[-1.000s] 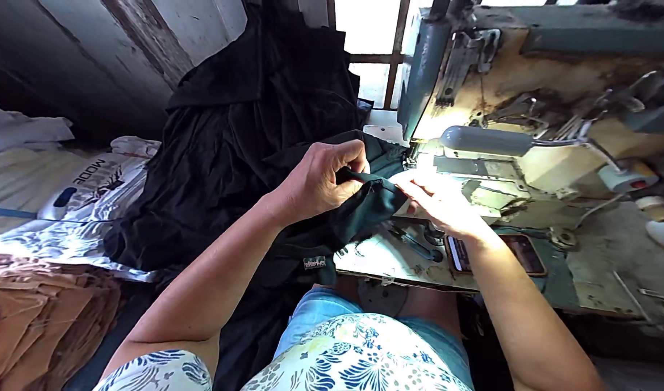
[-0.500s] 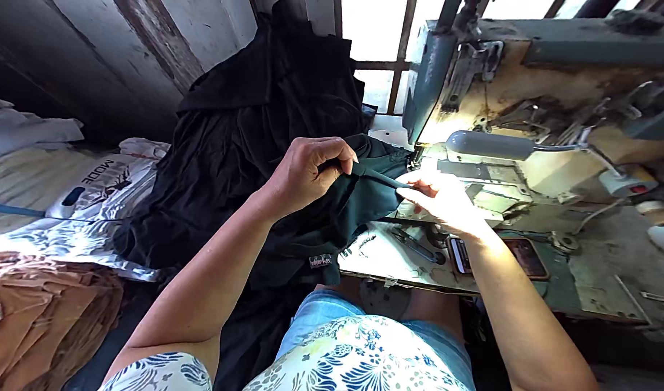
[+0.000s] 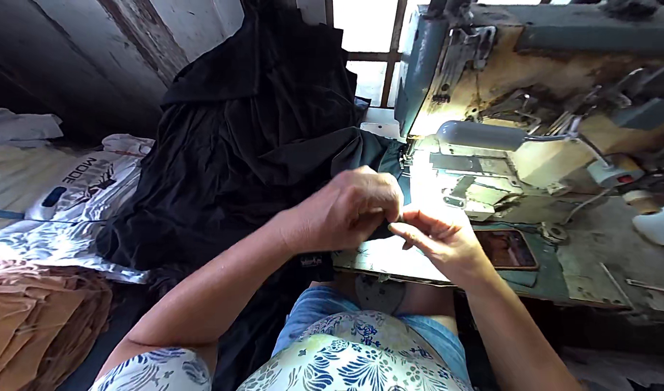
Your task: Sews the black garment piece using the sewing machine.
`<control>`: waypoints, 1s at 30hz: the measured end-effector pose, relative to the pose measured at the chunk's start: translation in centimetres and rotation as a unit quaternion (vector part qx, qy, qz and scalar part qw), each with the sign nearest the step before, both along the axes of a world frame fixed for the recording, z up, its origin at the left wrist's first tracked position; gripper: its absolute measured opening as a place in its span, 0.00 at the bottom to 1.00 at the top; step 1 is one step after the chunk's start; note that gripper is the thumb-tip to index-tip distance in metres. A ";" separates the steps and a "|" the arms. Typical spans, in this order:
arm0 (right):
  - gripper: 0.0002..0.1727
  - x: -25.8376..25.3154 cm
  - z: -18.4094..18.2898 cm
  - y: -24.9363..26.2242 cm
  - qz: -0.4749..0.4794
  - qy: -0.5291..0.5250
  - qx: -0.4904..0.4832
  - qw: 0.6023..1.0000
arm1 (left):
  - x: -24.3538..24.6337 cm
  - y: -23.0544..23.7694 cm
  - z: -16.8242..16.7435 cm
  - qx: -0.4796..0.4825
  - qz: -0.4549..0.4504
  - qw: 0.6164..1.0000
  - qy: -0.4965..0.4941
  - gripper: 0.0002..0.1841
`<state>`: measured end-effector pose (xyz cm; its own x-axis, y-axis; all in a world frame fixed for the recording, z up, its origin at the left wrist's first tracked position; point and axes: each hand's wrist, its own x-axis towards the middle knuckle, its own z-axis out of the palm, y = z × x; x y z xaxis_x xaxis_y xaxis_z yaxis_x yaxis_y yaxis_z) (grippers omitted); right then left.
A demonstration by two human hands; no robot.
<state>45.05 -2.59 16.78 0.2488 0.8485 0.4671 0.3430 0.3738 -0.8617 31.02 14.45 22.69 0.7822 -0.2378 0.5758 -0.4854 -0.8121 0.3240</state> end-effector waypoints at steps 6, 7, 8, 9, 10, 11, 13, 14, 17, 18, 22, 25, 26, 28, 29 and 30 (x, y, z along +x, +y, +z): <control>0.07 -0.5 -3.9 -1.8 -0.052 -0.039 0.113 0.991 | 1.4 0.7 -6.5 0.208 0.157 0.965 0.008 0.21; 0.06 -0.6 -4.5 -2.0 -0.053 -0.029 0.123 0.991 | 1.7 1.5 -6.7 0.220 0.192 0.957 0.005 0.16; 0.04 -0.6 -5.0 -2.0 -0.054 -0.016 0.128 0.990 | 1.8 2.3 -6.3 0.231 0.220 0.948 -0.015 0.07; 0.03 -0.8 -5.6 -2.0 -0.056 0.002 0.130 0.990 | 2.0 2.8 -5.4 0.239 0.236 0.941 -0.048 0.05; 0.03 -1.0 -6.1 -1.9 -0.058 0.021 0.129 0.990 | 2.1 3.2 -4.5 0.243 0.238 0.937 -0.081 0.10; 0.03 -1.2 -6.6 -1.9 -0.060 0.035 0.127 0.989 | 2.3 3.4 -3.8 0.246 0.222 0.938 -0.100 0.12; 0.03 -1.1 -7.3 -2.0 -0.072 0.012 0.121 0.990 | 2.9 3.7 -4.1 0.264 0.156 0.949 -0.075 0.10; 0.04 -0.9 -7.6 -2.2 -0.085 -0.023 0.120 0.989 | 3.3 4.0 -4.7 0.273 0.120 0.953 -0.053 0.07; 0.06 0.1 -8.0 -2.7 -0.109 -0.102 0.119 0.982 | 3.7 4.6 -5.7 0.271 0.094 0.957 -0.036 0.06; 0.06 0.5 -8.0 -2.7 -0.113 -0.106 0.117 0.981 | 3.7 4.5 -5.4 0.270 0.103 0.956 -0.045 0.05; 0.07 2.3 -8.1 -1.7 -0.123 -0.125 0.114 0.978 | 4.2 3.6 -4.1 0.276 0.109 0.952 -0.069 0.12; 0.07 3.8 -7.8 -0.1 -0.133 -0.122 0.110 0.977 | 5.6 4.5 -3.5 0.260 0.129 0.957 -0.021 0.12; 0.07 4.2 -7.5 0.5 -0.142 -0.127 0.112 0.975 | 6.3 5.1 -3.4 0.254 0.140 0.957 0.000 0.11; 0.07 4.9 -7.0 1.6 -0.160 -0.141 0.123 0.969 | 7.7 6.3 -3.3 0.259 0.161 0.952 0.019 0.09; 0.07 5.2 -6.6 2.1 -0.166 -0.151 0.132 0.965 | 8.3 6.8 -3.2 0.265 0.173 0.948 0.029 0.09; 0.08 5.4 -6.2 2.6 -0.178 -0.165 0.137 0.960 | 9.0 7.4 -3.2 0.270 0.188 0.944 0.033 0.09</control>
